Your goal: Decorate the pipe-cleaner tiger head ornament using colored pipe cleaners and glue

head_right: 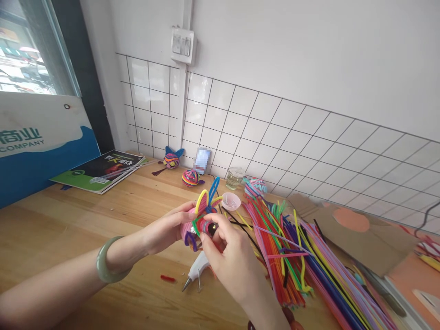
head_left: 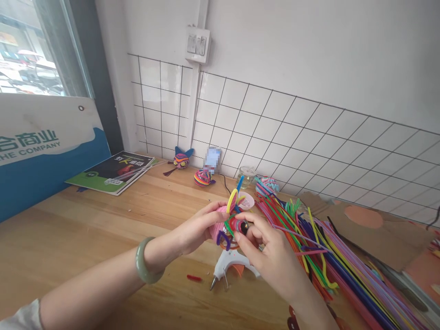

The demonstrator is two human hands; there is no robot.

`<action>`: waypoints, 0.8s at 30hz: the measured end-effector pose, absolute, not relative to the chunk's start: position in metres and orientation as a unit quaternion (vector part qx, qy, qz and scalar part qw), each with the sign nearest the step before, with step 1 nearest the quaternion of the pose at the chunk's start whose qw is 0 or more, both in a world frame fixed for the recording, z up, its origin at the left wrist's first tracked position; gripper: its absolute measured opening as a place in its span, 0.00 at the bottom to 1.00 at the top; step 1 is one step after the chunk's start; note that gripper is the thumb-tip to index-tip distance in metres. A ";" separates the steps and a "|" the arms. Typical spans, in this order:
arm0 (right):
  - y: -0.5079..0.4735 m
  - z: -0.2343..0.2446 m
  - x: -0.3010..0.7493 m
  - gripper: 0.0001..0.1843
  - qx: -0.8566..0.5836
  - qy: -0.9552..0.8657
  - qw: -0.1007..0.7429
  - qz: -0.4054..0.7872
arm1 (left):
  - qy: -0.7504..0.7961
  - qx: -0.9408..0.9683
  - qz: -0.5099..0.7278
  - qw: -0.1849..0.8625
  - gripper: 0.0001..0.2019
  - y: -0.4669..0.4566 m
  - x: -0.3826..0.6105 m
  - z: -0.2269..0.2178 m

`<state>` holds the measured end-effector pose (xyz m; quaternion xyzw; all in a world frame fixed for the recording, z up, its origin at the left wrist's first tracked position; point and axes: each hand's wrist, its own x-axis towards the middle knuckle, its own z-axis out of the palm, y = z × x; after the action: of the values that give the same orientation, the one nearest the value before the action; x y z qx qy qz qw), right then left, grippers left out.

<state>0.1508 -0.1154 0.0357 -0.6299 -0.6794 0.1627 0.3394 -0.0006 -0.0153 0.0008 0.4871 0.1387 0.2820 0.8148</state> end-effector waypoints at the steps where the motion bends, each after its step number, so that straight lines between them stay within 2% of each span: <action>1: -0.115 0.036 0.152 0.13 -0.632 -0.677 0.338 0.170 | 0.137 0.486 0.281 0.816 0.19 -0.015 0.000 0.000; 5: -0.111 0.037 0.155 0.14 -0.638 -0.658 0.333 0.220 | 0.147 0.492 0.272 0.814 0.19 -0.013 0.000 0.000; 15: -0.099 0.025 0.161 0.14 -0.628 -0.644 0.338 0.276 | 0.223 0.541 0.282 0.760 0.28 -0.007 0.003 -0.007; 24: -0.096 0.017 0.163 0.14 -0.617 -0.659 0.331 0.273 | 0.217 0.558 0.300 0.743 0.25 -0.008 0.003 -0.008</action>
<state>0.1629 -0.0957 0.0174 -0.6173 -0.6592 0.2731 0.3314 0.0032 -0.0076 -0.0081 0.5579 0.2169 0.3002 0.7426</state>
